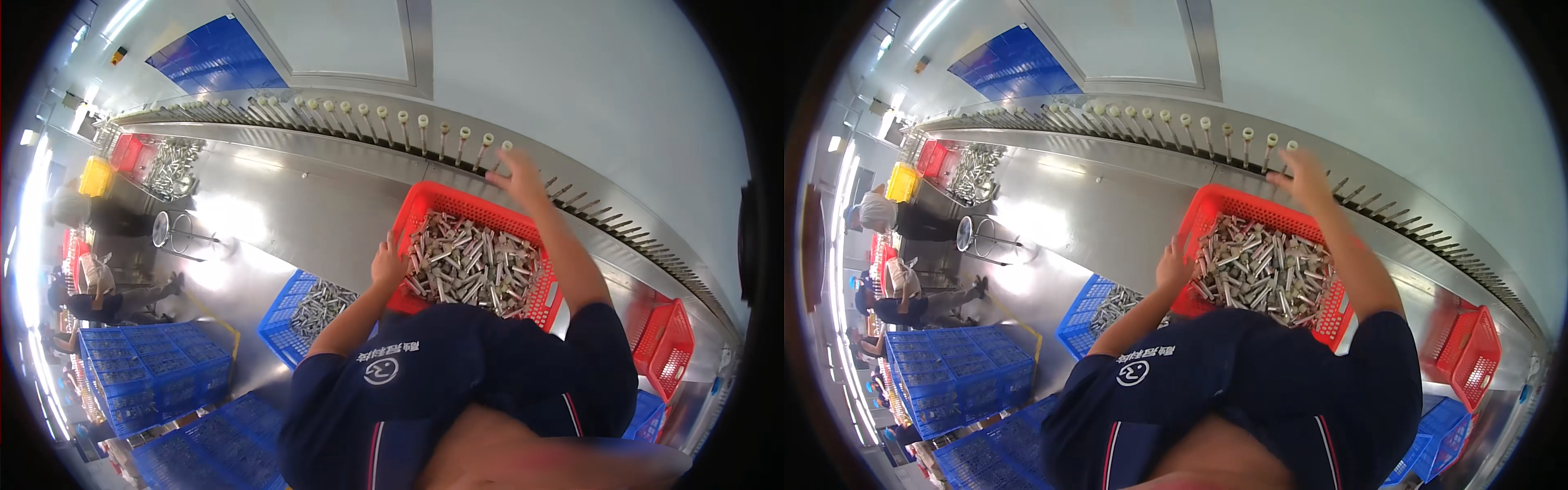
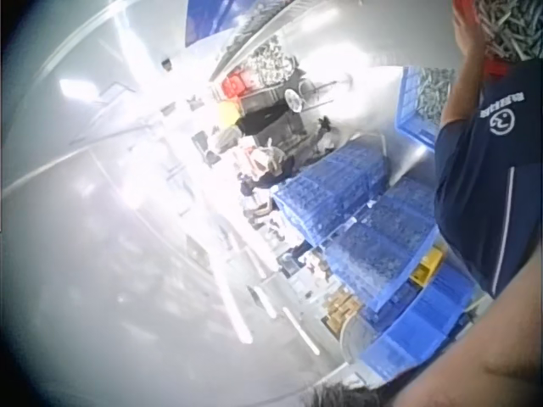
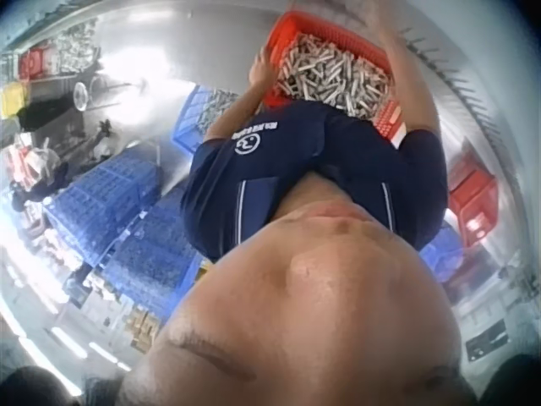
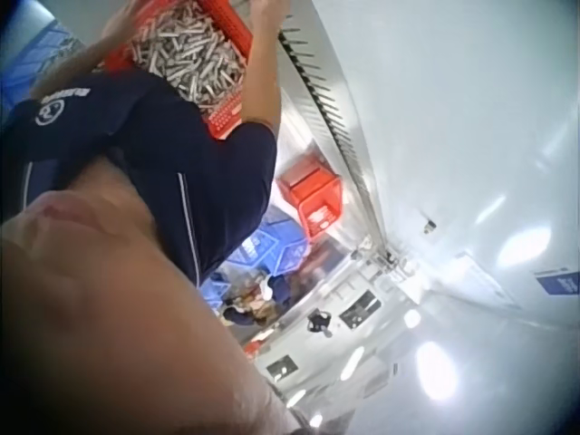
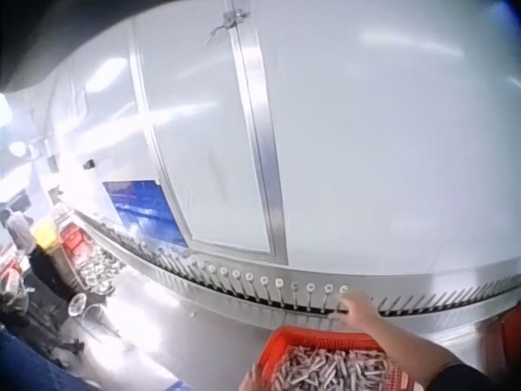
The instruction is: The person takes small metal components from a red plastic basket and places them individually into designated slots on an automated conveyor line.
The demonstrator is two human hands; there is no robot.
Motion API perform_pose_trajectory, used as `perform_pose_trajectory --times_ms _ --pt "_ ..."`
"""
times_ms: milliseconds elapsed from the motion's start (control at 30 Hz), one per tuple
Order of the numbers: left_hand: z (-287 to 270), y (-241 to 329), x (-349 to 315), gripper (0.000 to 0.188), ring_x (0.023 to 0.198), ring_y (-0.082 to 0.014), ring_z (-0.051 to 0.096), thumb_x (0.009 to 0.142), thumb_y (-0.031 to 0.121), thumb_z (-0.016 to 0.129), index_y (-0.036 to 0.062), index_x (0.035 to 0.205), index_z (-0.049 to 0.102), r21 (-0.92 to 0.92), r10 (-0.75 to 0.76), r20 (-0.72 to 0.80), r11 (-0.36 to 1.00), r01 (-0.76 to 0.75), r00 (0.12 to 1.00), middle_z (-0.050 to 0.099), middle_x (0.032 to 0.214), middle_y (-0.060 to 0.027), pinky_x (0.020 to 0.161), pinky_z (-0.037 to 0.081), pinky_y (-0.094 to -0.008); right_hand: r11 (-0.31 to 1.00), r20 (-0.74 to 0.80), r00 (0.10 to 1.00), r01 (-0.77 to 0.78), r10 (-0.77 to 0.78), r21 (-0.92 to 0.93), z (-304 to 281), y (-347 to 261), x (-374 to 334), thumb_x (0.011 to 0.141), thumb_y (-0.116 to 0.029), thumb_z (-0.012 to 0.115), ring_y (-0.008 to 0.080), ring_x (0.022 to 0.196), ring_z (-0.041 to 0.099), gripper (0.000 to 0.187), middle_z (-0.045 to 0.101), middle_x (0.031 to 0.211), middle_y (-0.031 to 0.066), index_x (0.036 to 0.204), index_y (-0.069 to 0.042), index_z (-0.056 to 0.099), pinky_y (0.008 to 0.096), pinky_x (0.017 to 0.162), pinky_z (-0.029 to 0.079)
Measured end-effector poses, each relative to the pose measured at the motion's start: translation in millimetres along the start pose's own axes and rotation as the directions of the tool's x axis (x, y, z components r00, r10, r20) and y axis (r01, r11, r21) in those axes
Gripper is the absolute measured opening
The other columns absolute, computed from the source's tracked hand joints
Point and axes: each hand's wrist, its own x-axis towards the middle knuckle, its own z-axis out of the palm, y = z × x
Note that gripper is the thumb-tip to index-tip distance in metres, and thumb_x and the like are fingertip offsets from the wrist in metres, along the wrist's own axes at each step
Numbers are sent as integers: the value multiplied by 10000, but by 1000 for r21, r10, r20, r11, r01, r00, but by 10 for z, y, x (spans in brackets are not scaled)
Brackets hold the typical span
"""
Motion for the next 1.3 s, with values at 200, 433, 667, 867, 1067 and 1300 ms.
perform_pose_trajectory --times_ms 200,433,667,867,1067,1300 --pt "57 -90 -51 735 882 -388 592 747 246 601 106 1376 248 -28 60 0 998 -59 998 530 1067 -204 731 508 -455 950 87 947 -306 310 -59 34 537 518 816 -370 609 332 773 614 342 635 840 161 991 -77 615 437 693 481" --pt "-90 -80 -23 714 871 -385 595 749 233 588 129 1374 258 -42 23 -7 999 -24 1000 540 1056 -195 723 507 -455 973 756 637 -41 -151 229 82 14 -372 781 -335 630 314 855 614 321 636 868 157 916 -43 628 431 759 469" --pt "-78 -5 40 701 864 -383 598 750 225 574 128 1368 257 -25 10 6 1000 -9 1000 540 1044 -196 697 505 -469 974 -8 1000 18 -20 -227 -83 105 474 812 -389 615 327 930 588 436 623 989 159 1092 -60 552 415 790 462" --pt "66 -41 27 694 850 -388 601 750 220 564 121 1366 260 -8 -1 -13 1000 1 1000 539 1040 -194 693 506 -474 879 379 797 -463 471 -118 -427 484 516 826 -428 571 304 897 603 373 619 982 121 968 -83 580 421 694 468" --pt "26 -47 56 681 877 -390 595 756 219 558 103 1360 267 -22 -4 -70 1000 3 998 537 1056 -203 719 500 -485 998 279 959 -43 54 -44 174 161 -189 740 -489 660 357 1078 493 512 566 1096 100 1067 -107 564 504 872 391" --pt "-12 -22 62 677 877 -388 592 753 222 561 92 1354 278 -25 3 8 1000 -2 1000 536 1051 -202 715 499 -480 991 84 989 -114 119 -69 278 805 552 760 -399 678 307 829 555 390 568 921 108 923 -64 564 436 695 447"
